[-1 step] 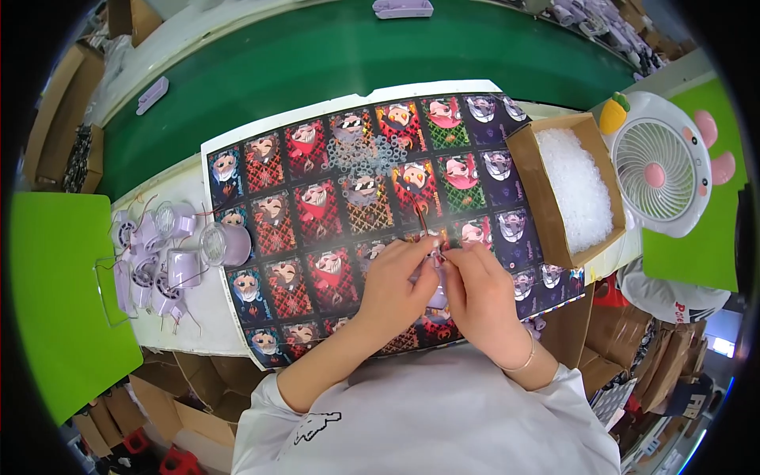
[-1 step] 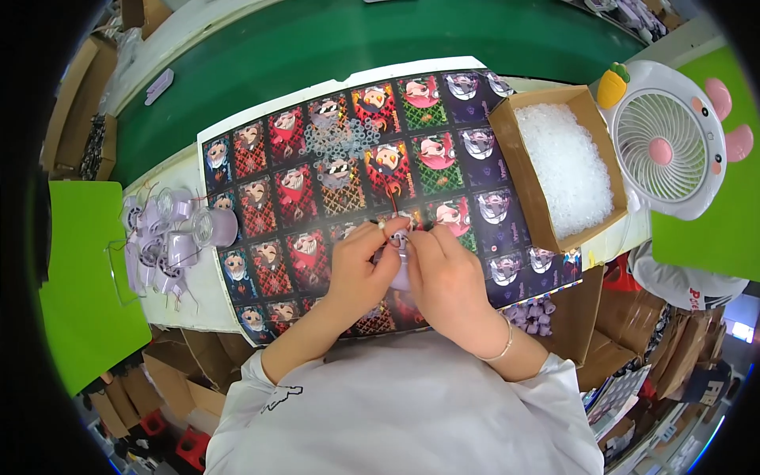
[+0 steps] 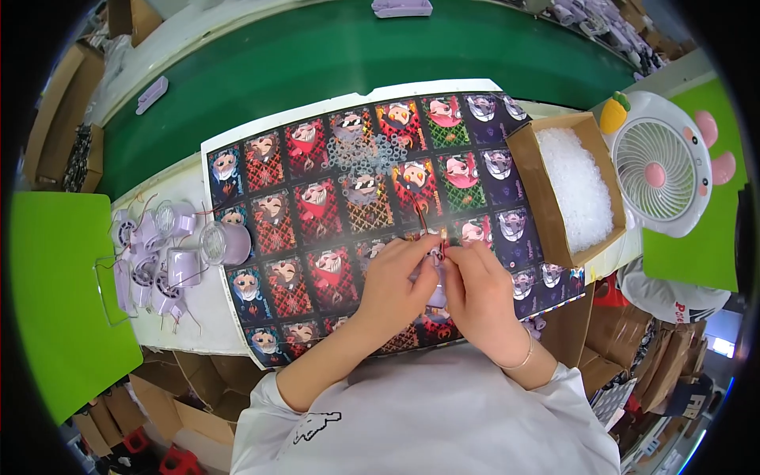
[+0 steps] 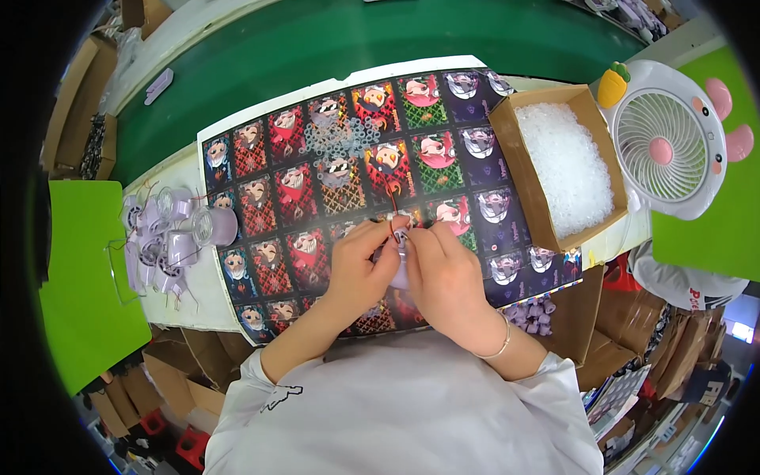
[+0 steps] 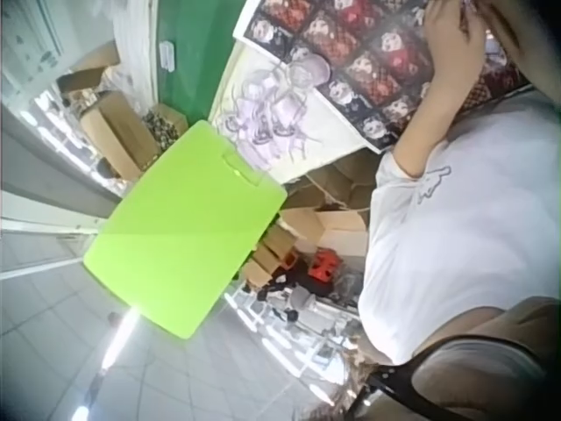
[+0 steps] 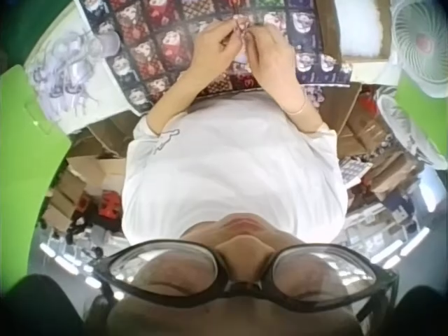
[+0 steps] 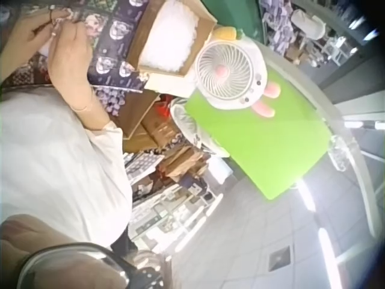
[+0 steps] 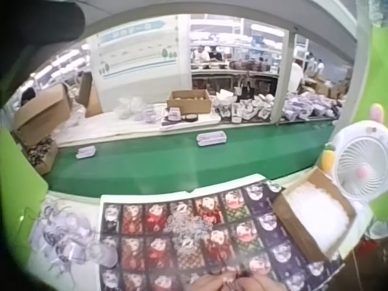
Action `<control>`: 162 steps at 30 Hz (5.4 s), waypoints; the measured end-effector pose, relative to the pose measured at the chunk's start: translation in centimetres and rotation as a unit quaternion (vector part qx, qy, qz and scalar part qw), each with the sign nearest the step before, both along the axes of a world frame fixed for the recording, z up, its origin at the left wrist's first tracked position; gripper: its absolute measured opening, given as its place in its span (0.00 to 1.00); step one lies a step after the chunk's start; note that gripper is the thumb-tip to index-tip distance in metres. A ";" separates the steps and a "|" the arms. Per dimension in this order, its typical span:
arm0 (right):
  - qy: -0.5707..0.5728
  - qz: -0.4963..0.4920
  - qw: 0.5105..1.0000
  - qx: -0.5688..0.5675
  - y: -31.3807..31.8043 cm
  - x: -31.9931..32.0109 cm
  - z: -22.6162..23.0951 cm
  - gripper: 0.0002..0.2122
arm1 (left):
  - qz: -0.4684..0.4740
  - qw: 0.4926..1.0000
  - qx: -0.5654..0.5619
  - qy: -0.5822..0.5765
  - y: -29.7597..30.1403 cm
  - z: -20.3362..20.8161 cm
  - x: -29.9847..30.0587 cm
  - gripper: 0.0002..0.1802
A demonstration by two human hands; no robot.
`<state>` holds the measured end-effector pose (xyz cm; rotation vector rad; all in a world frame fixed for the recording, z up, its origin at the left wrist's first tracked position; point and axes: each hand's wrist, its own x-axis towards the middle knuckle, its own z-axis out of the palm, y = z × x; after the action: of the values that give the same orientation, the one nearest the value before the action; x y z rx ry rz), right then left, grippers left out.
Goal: The person tests a portable fan handle with a circuit board, then repeatedly assembles fan head units by inserting wires and small rubber rings into plastic housings by hand.
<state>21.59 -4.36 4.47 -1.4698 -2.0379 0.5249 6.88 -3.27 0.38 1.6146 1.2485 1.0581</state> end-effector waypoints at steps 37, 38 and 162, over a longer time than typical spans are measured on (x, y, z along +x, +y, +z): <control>-0.173 0.255 0.936 0.169 10.1 -7.2 -2.9 0.06 | 0.121 0.697 -0.196 0.679 6.0 5.4 -16.1 0.22; -0.200 0.258 0.926 0.190 10.4 -7.9 -3.5 0.05 | 0.127 0.723 -0.159 0.660 4.6 5.1 -16.4 0.21; 0.021 0.005 1.000 -0.015 -0.8 -0.8 -0.4 0.06 | 0.016 0.999 0.020 0.035 -0.9 -0.1 -1.9 0.22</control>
<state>20.81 -5.14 4.05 -1.4555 -2.0145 0.5883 4.97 -4.13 0.29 1.6798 1.3114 1.0590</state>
